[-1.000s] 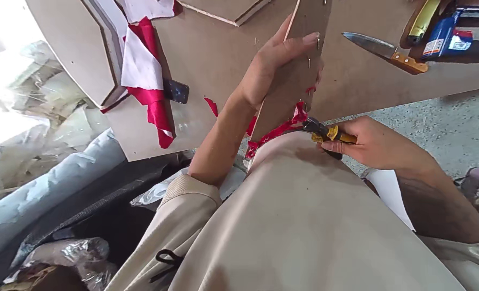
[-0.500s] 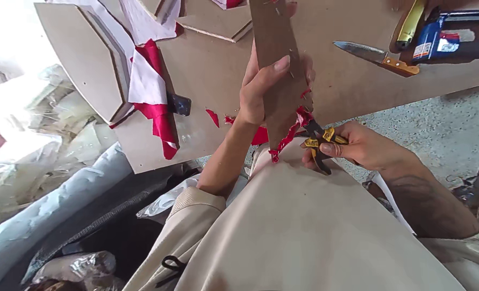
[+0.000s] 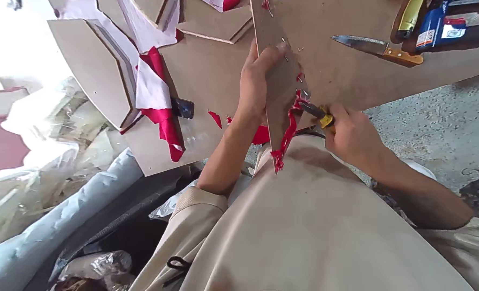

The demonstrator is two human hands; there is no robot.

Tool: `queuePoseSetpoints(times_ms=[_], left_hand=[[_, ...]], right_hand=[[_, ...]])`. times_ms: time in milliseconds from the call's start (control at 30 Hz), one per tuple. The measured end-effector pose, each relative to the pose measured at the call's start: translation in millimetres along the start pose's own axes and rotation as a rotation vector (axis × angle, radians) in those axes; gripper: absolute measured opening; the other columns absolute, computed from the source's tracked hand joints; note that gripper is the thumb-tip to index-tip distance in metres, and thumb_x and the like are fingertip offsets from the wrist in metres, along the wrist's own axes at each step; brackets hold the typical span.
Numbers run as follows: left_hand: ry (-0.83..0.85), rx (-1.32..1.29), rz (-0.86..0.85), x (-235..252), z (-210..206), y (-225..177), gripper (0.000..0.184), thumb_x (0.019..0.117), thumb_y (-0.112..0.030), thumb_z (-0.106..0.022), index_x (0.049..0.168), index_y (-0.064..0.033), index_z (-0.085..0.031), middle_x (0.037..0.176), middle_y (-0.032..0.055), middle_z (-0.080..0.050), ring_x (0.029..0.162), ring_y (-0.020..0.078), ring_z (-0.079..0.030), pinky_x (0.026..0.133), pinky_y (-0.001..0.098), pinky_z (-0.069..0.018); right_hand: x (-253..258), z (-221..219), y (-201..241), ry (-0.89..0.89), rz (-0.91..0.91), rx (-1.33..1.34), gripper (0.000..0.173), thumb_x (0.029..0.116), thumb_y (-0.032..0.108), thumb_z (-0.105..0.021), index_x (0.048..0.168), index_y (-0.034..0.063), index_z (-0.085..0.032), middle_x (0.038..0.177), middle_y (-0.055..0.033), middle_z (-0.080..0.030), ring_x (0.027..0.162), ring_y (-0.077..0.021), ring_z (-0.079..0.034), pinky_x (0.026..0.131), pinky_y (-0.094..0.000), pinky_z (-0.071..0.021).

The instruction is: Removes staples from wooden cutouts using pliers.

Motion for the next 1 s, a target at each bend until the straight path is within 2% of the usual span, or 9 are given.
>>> queuePoseSetpoints(times_ms=[67, 167, 267, 333, 433, 533, 667, 833, 1000], left_hand=[[-0.081, -0.035, 0.124, 10.5, 9.2, 14.8, 0.045, 0.1066, -0.025, -0.047, 0.147, -0.0060, -0.039, 0.105, 0.0194, -0.069, 0.090, 0.0286, -0.072, 0.076, 0.0426, -0.0631], [-0.115, 0.018, 0.270, 11.2, 8.2, 32.4, 0.028, 0.1080, -0.026, -0.046, 0.116, -0.0039, -0.061, 0.091, 0.0088, -0.071, 0.079, 0.0163, -0.072, 0.068, 0.0332, -0.0627], [0.085, 0.056, 0.322, 23.2, 0.4, 52.6, 0.038, 0.1113, -0.025, -0.033, 0.120, -0.0027, -0.063, 0.101, 0.0048, -0.071, 0.089, 0.0117, -0.070, 0.077, 0.0305, -0.0605], [-0.026, 0.055, 0.268, 26.9, 2.5, 46.3, 0.033, 0.1098, -0.026, -0.041, 0.117, -0.0034, -0.065, 0.096, 0.0053, -0.071, 0.084, 0.0127, -0.071, 0.073, 0.0306, -0.0612], [-0.295, 0.093, -0.072, 50.9, 32.5, 12.1, 0.033, 0.1056, -0.017, -0.054, 0.132, 0.0004, -0.046, 0.098, 0.0153, -0.069, 0.081, 0.0240, -0.072, 0.071, 0.0417, -0.0645], [-0.533, 0.201, -0.292, 82.7, 124.8, -26.1, 0.051, 0.1052, -0.015, -0.052, 0.147, 0.0028, -0.028, 0.111, 0.0192, -0.065, 0.093, 0.0270, -0.071, 0.078, 0.0454, -0.0640], [-0.326, 0.087, -0.470, 76.2, 130.1, -82.8, 0.053, 0.1053, -0.010, -0.049, 0.150, 0.0027, -0.023, 0.119, 0.0228, -0.063, 0.104, 0.0336, -0.070, 0.089, 0.0523, -0.0620], [-0.741, -0.095, -0.662, 66.2, 212.3, -121.0, 0.034, 0.1083, -0.011, -0.043, 0.137, 0.0063, -0.035, 0.107, 0.0249, -0.062, 0.096, 0.0345, -0.069, 0.083, 0.0560, -0.0612], [-0.550, -0.062, -0.715, 49.0, 208.0, -147.6, 0.028, 0.1098, -0.012, -0.036, 0.132, 0.0050, -0.038, 0.108, 0.0232, -0.062, 0.100, 0.0335, -0.068, 0.090, 0.0556, -0.0584]], right_hand=[[6.5, 5.2, -2.4, -0.190, 0.081, -0.159, 0.028, 0.0895, 0.008, -0.060, 0.113, -0.0078, -0.060, 0.087, -0.0235, -0.066, 0.069, -0.0401, -0.068, 0.053, -0.0504, -0.0541], [-1.7, 10.3, -9.7, -0.372, 0.139, -0.225, 0.035, 0.0902, 0.010, -0.063, 0.121, -0.0064, -0.060, 0.102, -0.0264, -0.067, 0.085, -0.0415, -0.070, 0.065, -0.0504, -0.0571], [-6.0, 12.5, -14.2, -0.456, 0.200, -0.152, 0.034, 0.0902, 0.012, -0.061, 0.119, -0.0061, -0.058, 0.103, -0.0248, -0.067, 0.086, -0.0375, -0.069, 0.067, -0.0464, -0.0573], [-8.7, 6.2, -21.3, -0.460, 0.166, -0.101, 0.035, 0.0911, 0.010, -0.061, 0.122, -0.0068, -0.058, 0.104, -0.0255, -0.068, 0.087, -0.0370, -0.070, 0.070, -0.0464, -0.0582], [-21.1, -1.1, -35.1, -0.468, 0.062, -0.023, 0.029, 0.0959, 0.010, -0.060, 0.120, -0.0051, -0.059, 0.098, -0.0235, -0.068, 0.082, -0.0342, -0.070, 0.067, -0.0467, -0.0587], [-43.2, -2.3, -28.1, -0.354, -0.007, 0.029, 0.025, 0.1000, 0.013, -0.056, 0.117, -0.0043, -0.063, 0.096, -0.0192, -0.071, 0.084, -0.0269, -0.072, 0.071, -0.0395, -0.0606], [-84.7, -29.0, -54.6, -0.246, -0.159, -0.053, 0.046, 0.0993, 0.032, -0.057, 0.119, -0.0092, -0.063, 0.101, -0.0281, -0.069, 0.085, -0.0390, -0.070, 0.069, -0.0502, -0.0577], [-175.9, -43.6, -135.5, -0.126, -0.751, -0.005, 0.042, 0.1078, 0.023, -0.049, 0.131, -0.0108, -0.055, 0.107, -0.0334, -0.067, 0.098, -0.0468, -0.068, 0.087, -0.0628, -0.0537], [-366.6, -55.9, -263.3, -0.032, -1.260, 0.023, 0.052, 0.1064, 0.039, -0.047, 0.117, -0.0090, -0.064, 0.100, -0.0311, -0.068, 0.092, -0.0466, -0.066, 0.080, -0.0692, -0.0491]])
Point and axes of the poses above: each hand's wrist, its own x-axis towards the middle knuckle, its own z-axis out of the back of the hand, y = z × x, the point moved 10 cm from there along x, towards the middle knuckle
